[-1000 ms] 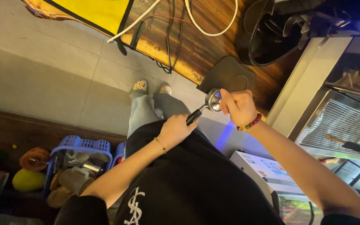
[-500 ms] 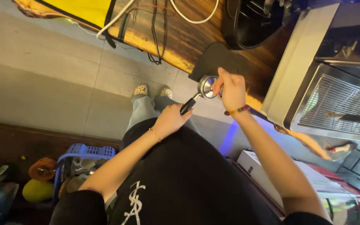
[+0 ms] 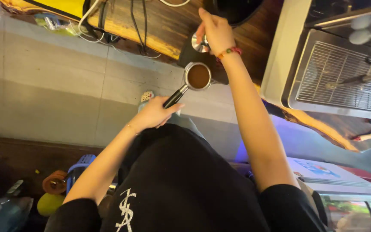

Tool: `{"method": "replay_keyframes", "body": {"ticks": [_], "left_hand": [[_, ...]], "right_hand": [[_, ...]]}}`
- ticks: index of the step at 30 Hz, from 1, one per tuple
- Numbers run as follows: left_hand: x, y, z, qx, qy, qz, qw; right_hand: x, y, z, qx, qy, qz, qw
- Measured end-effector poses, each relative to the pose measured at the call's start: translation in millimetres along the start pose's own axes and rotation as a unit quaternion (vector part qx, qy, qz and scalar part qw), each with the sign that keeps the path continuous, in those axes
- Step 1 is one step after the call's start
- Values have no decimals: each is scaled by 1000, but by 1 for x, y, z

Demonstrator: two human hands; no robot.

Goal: The person prepares espresso by cleaning a portafilter, grinding coffee beans into it, and tamping the grounds. They then lock the portafilter into an espresso machine and operate the controls to brew the coffee into a cup.

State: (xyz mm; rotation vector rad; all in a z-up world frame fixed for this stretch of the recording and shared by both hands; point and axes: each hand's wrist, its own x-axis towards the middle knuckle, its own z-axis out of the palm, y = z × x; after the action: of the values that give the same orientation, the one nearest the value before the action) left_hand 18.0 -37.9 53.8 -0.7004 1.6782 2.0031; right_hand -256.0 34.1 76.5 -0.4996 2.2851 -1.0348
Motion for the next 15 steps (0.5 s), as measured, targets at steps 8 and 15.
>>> {"method": "replay_keyframes", "body": {"ticks": [8,15], "left_hand": [[-71,68,19,52,-157,64,984],[-41,123,157,100,-248,33,963]], "right_hand": [[-173,44,-79,226,65,-140,962],[-293,234,-107,155,67,-4,986]]}}
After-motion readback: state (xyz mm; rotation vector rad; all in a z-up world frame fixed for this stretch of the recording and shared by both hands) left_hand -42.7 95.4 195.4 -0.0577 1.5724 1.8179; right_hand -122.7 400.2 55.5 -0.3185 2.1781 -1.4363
